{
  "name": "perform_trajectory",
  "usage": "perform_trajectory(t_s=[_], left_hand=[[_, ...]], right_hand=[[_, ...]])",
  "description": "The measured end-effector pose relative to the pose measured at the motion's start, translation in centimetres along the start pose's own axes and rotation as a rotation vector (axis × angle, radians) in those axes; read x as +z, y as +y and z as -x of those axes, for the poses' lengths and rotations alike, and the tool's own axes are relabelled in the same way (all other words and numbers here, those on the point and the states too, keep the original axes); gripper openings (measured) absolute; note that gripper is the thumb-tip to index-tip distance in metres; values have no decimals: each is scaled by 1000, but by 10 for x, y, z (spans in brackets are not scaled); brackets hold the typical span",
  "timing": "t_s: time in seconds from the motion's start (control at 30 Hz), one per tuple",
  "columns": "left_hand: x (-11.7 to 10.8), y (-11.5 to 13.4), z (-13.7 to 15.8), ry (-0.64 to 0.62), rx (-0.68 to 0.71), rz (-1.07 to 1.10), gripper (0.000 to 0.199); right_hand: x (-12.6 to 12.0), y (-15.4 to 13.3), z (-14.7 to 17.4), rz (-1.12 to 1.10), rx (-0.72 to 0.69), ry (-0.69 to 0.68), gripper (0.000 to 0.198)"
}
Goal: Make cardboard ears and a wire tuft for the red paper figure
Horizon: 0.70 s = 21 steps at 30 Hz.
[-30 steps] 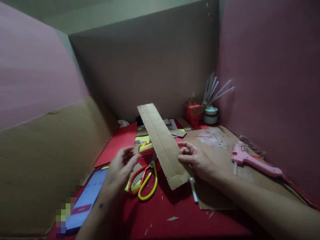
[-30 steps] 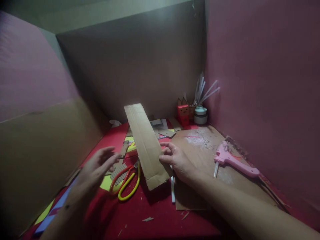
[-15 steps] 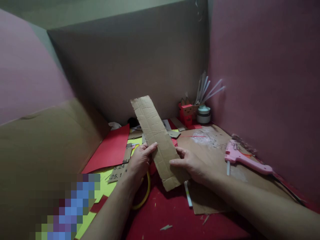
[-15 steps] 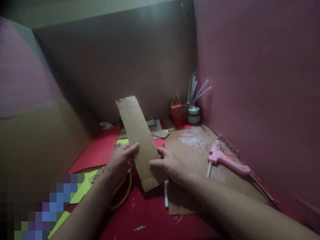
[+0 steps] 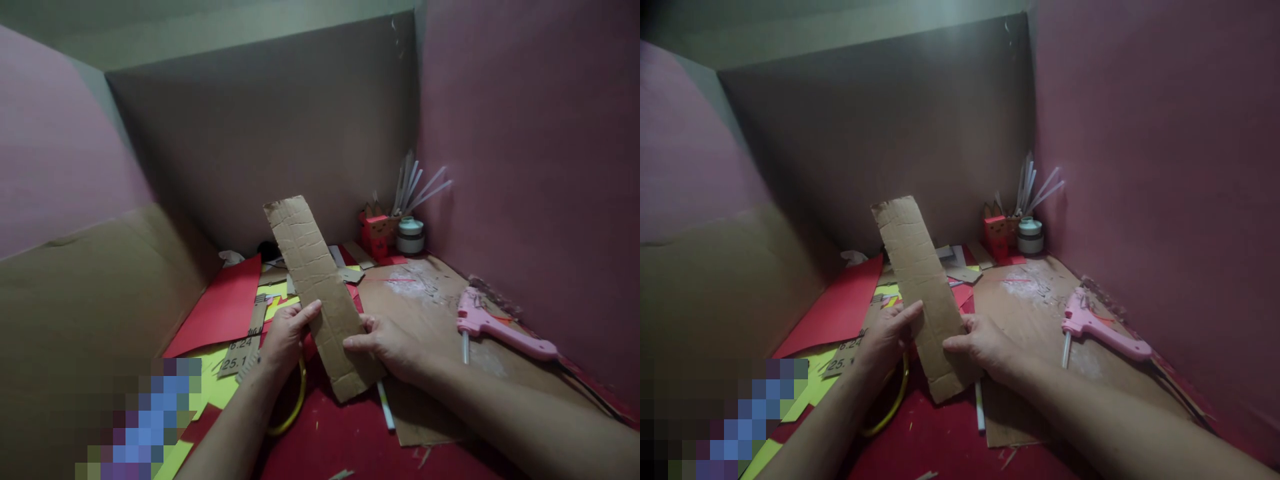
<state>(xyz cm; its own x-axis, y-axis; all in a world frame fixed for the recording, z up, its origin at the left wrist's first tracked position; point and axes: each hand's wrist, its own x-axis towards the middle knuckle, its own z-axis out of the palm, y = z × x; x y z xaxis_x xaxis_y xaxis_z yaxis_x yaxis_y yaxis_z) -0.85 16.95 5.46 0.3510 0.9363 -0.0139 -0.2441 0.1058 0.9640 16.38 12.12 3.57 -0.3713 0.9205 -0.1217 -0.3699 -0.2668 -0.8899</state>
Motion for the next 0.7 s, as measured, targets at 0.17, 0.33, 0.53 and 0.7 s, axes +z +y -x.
perform_trajectory(t_s=[0.17, 0.33, 0.53, 0.7], left_hand=[[1, 2, 4, 4, -1, -1, 34], [6, 5, 10, -6, -24, -49, 35], [10, 4, 13, 7, -33, -36, 34], [10, 7, 7, 124, 62, 48, 31]], right_hand=[[0, 0, 0, -25, -17, -16, 32], [1, -1, 1, -36, -55, -28, 37], [-1, -1, 0, -30, -36, -21, 37], [-5, 1, 1, -10, -6, -80, 37]])
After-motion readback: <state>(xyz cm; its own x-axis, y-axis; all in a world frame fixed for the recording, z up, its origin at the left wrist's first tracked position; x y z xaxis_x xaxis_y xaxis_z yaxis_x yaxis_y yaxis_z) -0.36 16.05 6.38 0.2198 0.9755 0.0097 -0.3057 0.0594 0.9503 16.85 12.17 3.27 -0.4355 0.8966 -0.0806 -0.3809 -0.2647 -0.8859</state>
